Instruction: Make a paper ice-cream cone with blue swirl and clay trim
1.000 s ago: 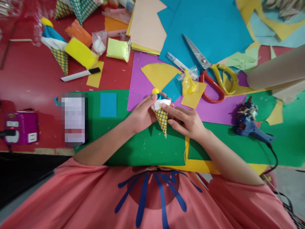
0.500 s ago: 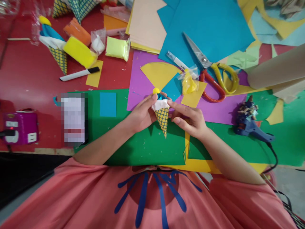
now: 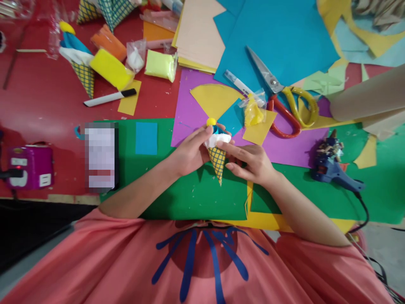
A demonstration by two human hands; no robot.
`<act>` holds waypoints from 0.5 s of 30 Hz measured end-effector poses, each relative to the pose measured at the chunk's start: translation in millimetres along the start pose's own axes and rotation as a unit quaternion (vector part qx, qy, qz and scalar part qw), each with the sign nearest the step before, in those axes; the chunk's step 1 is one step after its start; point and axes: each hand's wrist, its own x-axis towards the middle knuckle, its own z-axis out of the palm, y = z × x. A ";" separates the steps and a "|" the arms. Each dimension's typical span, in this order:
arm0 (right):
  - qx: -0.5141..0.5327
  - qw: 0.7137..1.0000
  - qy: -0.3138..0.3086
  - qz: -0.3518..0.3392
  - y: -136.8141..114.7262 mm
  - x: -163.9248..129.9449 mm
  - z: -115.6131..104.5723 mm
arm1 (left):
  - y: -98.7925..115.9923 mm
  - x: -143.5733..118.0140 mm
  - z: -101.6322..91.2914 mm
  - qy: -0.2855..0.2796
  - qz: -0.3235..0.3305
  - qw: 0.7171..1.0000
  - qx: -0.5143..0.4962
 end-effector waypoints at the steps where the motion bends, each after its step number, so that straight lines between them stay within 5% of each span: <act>1: 0.003 1.000 0.001 -0.003 -0.1 0.3 -0.3 | 0.2 -0.1 0.0 -0.003 0.002 1.000 -0.004; 8: 0.129 0.991 0.017 0.022 -4.0 -0.9 -3.2 | 3.6 0.0 2.5 0.002 -0.009 1.000 -0.021; 12: 0.304 0.942 0.076 0.118 -10.1 -4.1 4.6 | 4.1 0.5 3.0 0.024 0.032 0.999 -0.014; 15: 0.363 0.910 0.056 0.190 -16.0 -3.2 11.3 | 2.4 -0.2 3.8 0.022 0.066 0.998 -0.003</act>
